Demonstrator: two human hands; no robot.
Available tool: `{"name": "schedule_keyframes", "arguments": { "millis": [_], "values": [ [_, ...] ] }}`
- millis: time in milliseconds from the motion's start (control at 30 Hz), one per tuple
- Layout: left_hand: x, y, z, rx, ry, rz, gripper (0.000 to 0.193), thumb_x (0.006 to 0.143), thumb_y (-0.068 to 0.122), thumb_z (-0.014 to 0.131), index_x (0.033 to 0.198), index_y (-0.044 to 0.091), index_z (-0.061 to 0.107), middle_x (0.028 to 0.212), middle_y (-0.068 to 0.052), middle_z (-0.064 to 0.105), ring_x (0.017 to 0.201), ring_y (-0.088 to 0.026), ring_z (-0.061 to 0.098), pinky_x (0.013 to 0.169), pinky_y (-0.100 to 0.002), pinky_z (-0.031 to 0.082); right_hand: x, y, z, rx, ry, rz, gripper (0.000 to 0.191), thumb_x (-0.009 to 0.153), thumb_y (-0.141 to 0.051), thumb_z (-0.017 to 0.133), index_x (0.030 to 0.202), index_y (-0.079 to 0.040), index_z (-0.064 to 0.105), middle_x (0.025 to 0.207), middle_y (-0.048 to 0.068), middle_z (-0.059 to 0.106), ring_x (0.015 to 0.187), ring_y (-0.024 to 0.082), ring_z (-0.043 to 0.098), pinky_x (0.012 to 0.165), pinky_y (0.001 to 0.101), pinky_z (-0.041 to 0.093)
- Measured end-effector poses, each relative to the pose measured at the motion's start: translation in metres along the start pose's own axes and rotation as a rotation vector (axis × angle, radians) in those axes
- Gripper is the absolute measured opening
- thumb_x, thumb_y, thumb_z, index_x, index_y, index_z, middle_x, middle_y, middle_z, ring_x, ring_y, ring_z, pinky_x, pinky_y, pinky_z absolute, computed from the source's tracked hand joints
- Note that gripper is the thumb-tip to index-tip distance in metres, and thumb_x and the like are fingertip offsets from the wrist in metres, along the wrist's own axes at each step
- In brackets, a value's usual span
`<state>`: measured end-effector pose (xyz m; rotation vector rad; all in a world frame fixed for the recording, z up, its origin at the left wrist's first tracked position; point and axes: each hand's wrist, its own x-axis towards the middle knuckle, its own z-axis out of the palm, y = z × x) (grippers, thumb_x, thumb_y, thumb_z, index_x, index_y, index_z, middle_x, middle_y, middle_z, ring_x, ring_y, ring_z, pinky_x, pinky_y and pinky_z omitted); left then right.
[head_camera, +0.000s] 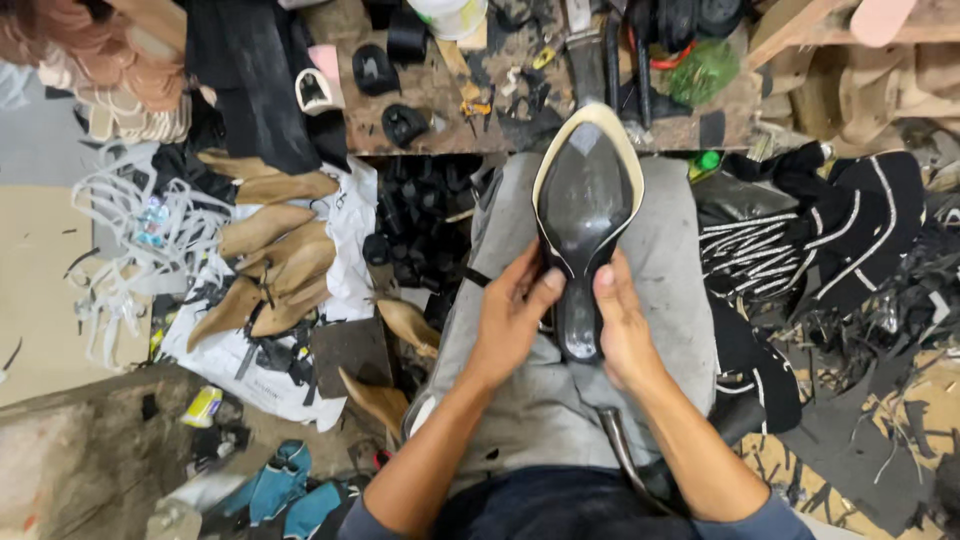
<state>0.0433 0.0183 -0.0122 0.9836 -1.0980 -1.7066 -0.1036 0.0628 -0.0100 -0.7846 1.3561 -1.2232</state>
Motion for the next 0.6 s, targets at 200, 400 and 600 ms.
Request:
{"name": "schedule_keyframes", "arguments": {
  "millis": [200,400,600],
  "values": [
    [-0.007,-0.008,0.002,-0.105,0.044,0.003,0.063,0.103,0.011,0.064,0.157,-0.01,0.038,0.145,-0.017,0.058,0.13,-0.019,0.054,0.113,-0.033,0.043,0.006,-0.011,0.007,0.143,0.057,0.204,0.065,0.103,-0.041,0.051,0.156,-0.005,0.04,0.146,0.012,0.054,0.129,0.021,0.051,0.107,0.0337,0.041],
    [-0.012,0.017,0.004,-0.193,0.016,0.094,0.056,0.104,0.011,0.06,0.153,-0.008,0.04,0.147,-0.015,0.056,0.135,-0.02,0.053,0.114,-0.032,0.04,-0.017,-0.024,-0.006,0.303,-0.07,0.05,0.072,0.101,-0.039,0.056,0.159,-0.002,0.035,0.162,0.011,0.042,0.149,0.022,0.04,0.119,0.0332,0.033],
    [-0.046,0.036,0.008,-0.351,-0.049,0.095,0.075,0.101,0.029,0.069,0.157,-0.005,0.034,0.154,-0.018,0.046,0.146,-0.026,0.043,0.125,-0.037,0.031,-0.065,-0.008,-0.038,0.064,-0.179,-0.067,0.117,0.072,-0.044,0.078,0.164,-0.001,0.02,0.17,0.012,0.03,0.159,0.026,0.022,0.126,0.0365,0.011]
  ]
}}
